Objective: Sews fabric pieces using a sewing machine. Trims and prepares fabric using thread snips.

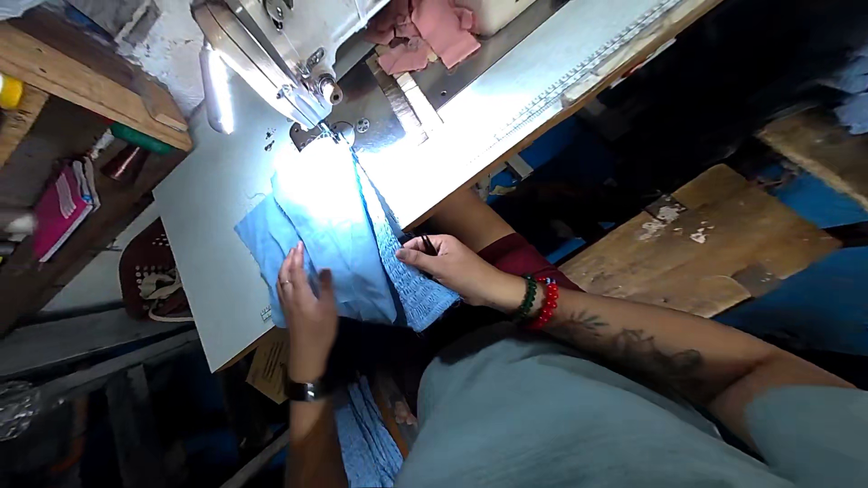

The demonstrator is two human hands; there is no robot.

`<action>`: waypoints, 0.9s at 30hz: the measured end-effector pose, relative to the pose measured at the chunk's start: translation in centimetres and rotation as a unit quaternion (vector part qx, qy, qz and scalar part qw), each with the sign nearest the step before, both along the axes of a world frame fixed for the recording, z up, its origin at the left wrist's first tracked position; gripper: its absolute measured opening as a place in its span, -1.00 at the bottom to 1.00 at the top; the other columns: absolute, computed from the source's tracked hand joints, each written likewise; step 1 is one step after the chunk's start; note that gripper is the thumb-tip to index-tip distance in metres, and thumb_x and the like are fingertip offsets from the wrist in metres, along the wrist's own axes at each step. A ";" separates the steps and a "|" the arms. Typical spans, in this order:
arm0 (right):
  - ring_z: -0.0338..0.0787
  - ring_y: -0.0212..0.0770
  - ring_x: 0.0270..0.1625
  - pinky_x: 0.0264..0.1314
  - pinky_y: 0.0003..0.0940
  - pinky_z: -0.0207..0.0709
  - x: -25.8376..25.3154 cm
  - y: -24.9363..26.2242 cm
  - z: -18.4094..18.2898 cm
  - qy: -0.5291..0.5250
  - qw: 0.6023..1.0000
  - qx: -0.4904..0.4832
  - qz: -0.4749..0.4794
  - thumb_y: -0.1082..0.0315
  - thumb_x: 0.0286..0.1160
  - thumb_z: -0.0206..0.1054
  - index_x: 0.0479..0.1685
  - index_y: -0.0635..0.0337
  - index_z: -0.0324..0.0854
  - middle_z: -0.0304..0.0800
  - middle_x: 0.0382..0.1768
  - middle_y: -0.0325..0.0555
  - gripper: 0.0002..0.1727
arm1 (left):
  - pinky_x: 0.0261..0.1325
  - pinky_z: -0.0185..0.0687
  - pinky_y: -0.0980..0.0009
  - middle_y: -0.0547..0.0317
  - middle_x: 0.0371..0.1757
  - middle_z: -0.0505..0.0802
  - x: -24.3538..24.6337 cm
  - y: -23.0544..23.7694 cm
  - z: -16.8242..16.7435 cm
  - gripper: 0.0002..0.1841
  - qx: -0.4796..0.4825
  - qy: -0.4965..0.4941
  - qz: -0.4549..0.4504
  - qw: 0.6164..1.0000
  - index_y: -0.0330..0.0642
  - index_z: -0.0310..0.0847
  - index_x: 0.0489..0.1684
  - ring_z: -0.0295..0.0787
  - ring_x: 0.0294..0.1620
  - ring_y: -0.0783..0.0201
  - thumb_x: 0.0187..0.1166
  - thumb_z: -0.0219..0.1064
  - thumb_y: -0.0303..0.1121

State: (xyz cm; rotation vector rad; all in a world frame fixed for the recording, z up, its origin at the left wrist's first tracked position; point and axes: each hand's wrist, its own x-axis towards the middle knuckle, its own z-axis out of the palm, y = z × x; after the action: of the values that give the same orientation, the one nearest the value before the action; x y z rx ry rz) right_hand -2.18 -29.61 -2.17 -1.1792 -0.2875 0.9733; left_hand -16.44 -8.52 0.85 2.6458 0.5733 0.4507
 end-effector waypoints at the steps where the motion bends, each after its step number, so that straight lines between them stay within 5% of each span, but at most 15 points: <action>1: 0.67 -0.43 -0.47 -0.35 -0.51 0.61 -0.2 0.2 0.0 0.003 1.000 -0.001 -0.011 0.22 0.65 0.39 -0.20 0.22 0.71 0.70 -0.50 -0.24 -0.78 | 0.67 0.17 -0.26 -0.28 0.66 0.51 0.4 2.7 -0.2 -0.43 -0.005 0.020 0.015 1.000 -0.32 0.46 0.62 0.34 0.69 -0.26 0.83 -0.01 -0.08; 6: 0.71 -0.46 -0.44 -0.31 -0.54 0.61 -1.1 0.9 1.3 -0.050 0.998 0.013 -0.020 0.36 0.51 0.50 -0.39 0.17 0.58 0.71 -0.50 -0.26 -0.80 | 0.79 0.00 -0.17 -0.16 0.74 0.45 2.8 11.2 0.2 -0.47 -0.002 0.067 0.014 0.998 -0.17 0.55 0.58 0.20 0.80 -0.13 0.88 -0.09 -0.07; 8: 0.64 -0.51 -0.45 -0.32 -0.58 0.53 -1.3 1.4 0.4 -0.108 0.994 -0.015 0.000 0.31 0.49 0.52 -0.41 0.18 0.56 0.66 -0.52 -0.29 -0.76 | 0.74 -0.04 -0.35 -0.21 0.69 0.50 3.5 10.1 1.8 -0.42 0.036 0.086 0.033 0.995 -0.20 0.58 0.55 0.29 0.76 -0.20 0.84 -0.02 0.04; 10: 0.59 -0.49 -0.42 -0.28 -0.54 0.48 -1.3 1.8 -0.5 -0.129 0.990 -0.053 0.024 0.25 0.49 0.51 -0.36 0.22 0.57 0.61 -0.48 -0.26 -0.74 | 0.53 0.16 -0.47 -0.37 0.56 0.56 4.3 6.3 3.3 -0.34 0.077 0.064 0.004 0.995 -0.32 0.61 0.44 0.41 0.60 -0.38 0.71 0.18 0.14; 12: 0.57 -0.50 -0.40 -0.27 -0.54 0.45 -1.6 2.0 -0.3 -0.124 0.990 -0.066 0.023 0.22 0.51 0.49 -0.33 0.22 0.57 0.60 -0.46 -0.26 -0.72 | 0.33 0.39 -0.42 -0.32 0.43 0.65 4.7 2.8 3.3 -0.33 0.093 0.059 -0.055 0.992 -0.33 0.68 0.26 0.53 0.46 -0.36 0.58 0.29 0.18; 15: 0.60 -0.53 -0.38 -0.24 -0.60 0.49 -2.4 2.3 1.3 -0.126 0.991 -0.042 0.016 0.24 0.55 0.45 -0.17 0.22 0.59 0.63 -0.42 -0.27 -0.77 | 0.17 0.57 -0.23 -0.18 0.16 0.81 4.8 2.6 2.5 -0.68 0.066 0.053 -0.072 0.994 -0.32 0.78 -0.19 0.72 0.23 -0.17 0.60 0.26 -0.20; 17: 0.58 -0.54 -0.42 -0.27 -0.62 0.50 -2.7 2.8 1.4 -0.133 0.990 -0.034 0.033 0.24 0.57 0.43 -0.01 0.22 0.56 0.62 -0.43 -0.28 -0.74 | 0.12 0.66 -0.21 -0.29 0.10 0.80 4.7 4.2 4.4 -0.69 0.067 0.050 -0.004 0.996 -0.43 0.71 -0.07 0.78 0.12 -0.19 0.68 0.20 -0.29; 20: 0.50 -0.47 -0.48 -0.30 -0.54 0.45 -2.9 3.6 0.2 -0.135 0.986 -0.052 0.078 0.26 0.62 0.38 0.11 0.28 0.49 0.53 -0.49 -0.25 -0.69 | 0.23 0.42 -0.43 -0.55 0.35 0.60 3.7 5.3 7.2 -0.59 0.115 0.058 0.059 0.990 -0.47 0.62 0.22 0.55 0.33 -0.50 0.65 0.25 -0.25; 22: 0.47 -0.48 -0.53 -0.36 -0.56 0.43 -2.6 4.0 0.1 -0.127 0.987 -0.051 0.081 0.25 0.63 0.39 0.07 0.28 0.48 0.47 -0.53 -0.28 -0.70 | 0.39 0.47 -0.31 -0.50 0.43 0.58 2.0 3.6 8.0 -0.32 0.067 0.100 -0.087 0.989 -0.48 0.47 0.43 0.53 0.45 -0.39 0.50 0.42 -0.08; 24: 0.47 -0.52 -0.54 -0.40 -0.61 0.42 -2.6 4.1 0.7 -0.121 0.989 -0.033 0.074 0.26 0.61 0.39 0.00 0.26 0.51 0.49 -0.54 -0.30 -0.74 | 0.62 0.31 -0.30 -0.44 0.65 0.46 -0.3 -0.6 6.9 0.19 0.028 0.172 -0.211 0.962 -0.49 0.20 0.71 0.39 0.67 -0.31 0.18 0.59 0.27; 25: 0.50 -0.53 -0.51 -0.38 -0.62 0.43 -2.6 4.1 1.0 -0.123 0.990 -0.019 0.071 0.30 0.61 0.37 -0.03 0.26 0.53 0.53 -0.50 -0.29 -0.79 | 0.69 0.15 -0.39 -0.45 0.71 0.39 -1.0 -3.0 5.6 0.29 0.041 0.182 -0.222 0.957 -0.51 0.11 0.76 0.32 0.73 -0.34 0.07 0.66 0.24; 27: 0.59 -0.54 -0.39 -0.27 -0.62 0.48 -2.6 4.0 1.1 -0.144 0.988 0.012 0.053 0.34 0.61 0.33 -0.13 0.24 0.60 0.63 -0.41 -0.26 -0.87 | 0.73 0.07 -0.38 -0.46 0.64 0.49 -1.6 -5.9 2.3 -0.02 0.065 0.097 -0.181 0.977 -0.57 0.21 0.68 0.38 0.70 -0.32 0.20 0.58 -0.24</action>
State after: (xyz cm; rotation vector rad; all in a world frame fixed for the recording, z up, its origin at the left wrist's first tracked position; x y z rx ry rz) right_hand -4.78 -25.56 -1.05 -1.2930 -0.5969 0.8870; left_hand -18.02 -14.44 3.16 2.8549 0.1099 0.1248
